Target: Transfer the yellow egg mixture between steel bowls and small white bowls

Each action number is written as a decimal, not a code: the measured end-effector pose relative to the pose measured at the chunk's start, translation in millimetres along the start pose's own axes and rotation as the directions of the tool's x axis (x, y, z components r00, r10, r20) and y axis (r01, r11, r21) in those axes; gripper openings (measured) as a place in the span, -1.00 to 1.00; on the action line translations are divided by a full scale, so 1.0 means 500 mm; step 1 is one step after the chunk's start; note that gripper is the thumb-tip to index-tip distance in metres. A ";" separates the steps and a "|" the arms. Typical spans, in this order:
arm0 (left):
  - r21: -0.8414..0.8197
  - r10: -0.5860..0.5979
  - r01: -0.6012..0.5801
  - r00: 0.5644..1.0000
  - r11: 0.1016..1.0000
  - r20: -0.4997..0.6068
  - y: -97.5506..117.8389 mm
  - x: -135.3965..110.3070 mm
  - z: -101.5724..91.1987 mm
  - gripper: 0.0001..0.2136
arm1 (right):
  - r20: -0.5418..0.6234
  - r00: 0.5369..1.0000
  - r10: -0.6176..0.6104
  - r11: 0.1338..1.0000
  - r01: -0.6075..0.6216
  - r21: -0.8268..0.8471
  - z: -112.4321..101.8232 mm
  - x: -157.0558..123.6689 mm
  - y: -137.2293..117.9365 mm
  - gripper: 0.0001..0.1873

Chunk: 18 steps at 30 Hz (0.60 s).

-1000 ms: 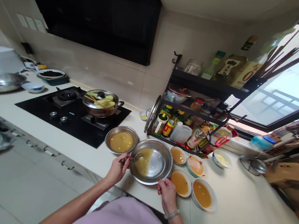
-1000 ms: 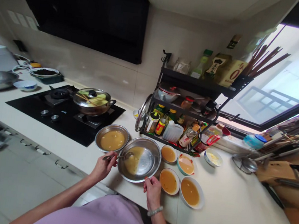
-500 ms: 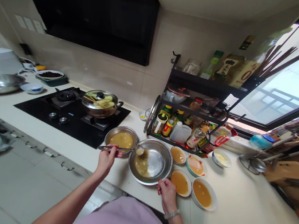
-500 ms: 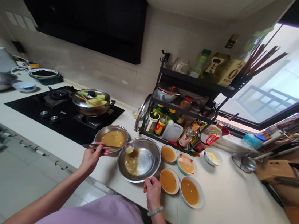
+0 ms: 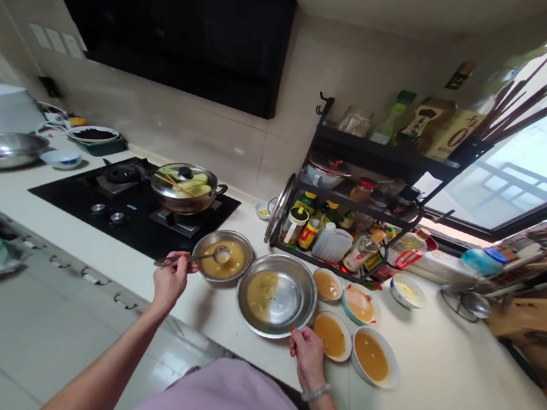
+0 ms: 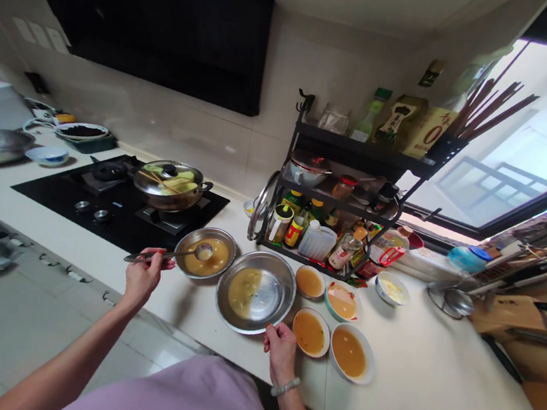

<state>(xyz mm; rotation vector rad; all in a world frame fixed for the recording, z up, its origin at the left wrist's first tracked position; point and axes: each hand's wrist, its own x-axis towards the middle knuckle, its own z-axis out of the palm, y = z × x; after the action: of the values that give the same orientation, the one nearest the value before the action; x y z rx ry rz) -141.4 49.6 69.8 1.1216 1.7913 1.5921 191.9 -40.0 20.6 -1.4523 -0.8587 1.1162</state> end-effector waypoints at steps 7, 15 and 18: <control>0.156 0.326 -0.340 0.939 0.927 0.108 0.000 -0.014 -0.006 -0.81 | -0.004 1.000 0.016 1.000 -0.016 0.002 0.000 -0.002 -0.001 -0.68; 0.128 0.390 -0.408 0.909 0.904 0.146 0.028 -0.051 0.016 -0.83 | 0.001 1.000 0.018 1.000 -0.018 -0.011 0.000 -0.003 -0.007 -0.69; 0.018 0.306 -0.316 0.930 0.949 0.203 0.040 -0.085 0.041 -0.82 | 0.002 1.000 0.015 1.000 -0.015 -0.016 0.001 -0.002 -0.007 -0.69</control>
<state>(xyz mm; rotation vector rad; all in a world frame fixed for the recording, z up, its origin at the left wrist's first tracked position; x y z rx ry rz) -96.9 25.4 78.6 1.5949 1.5892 1.5467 191.5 -40.4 24.1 -1.4728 -0.8618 1.1245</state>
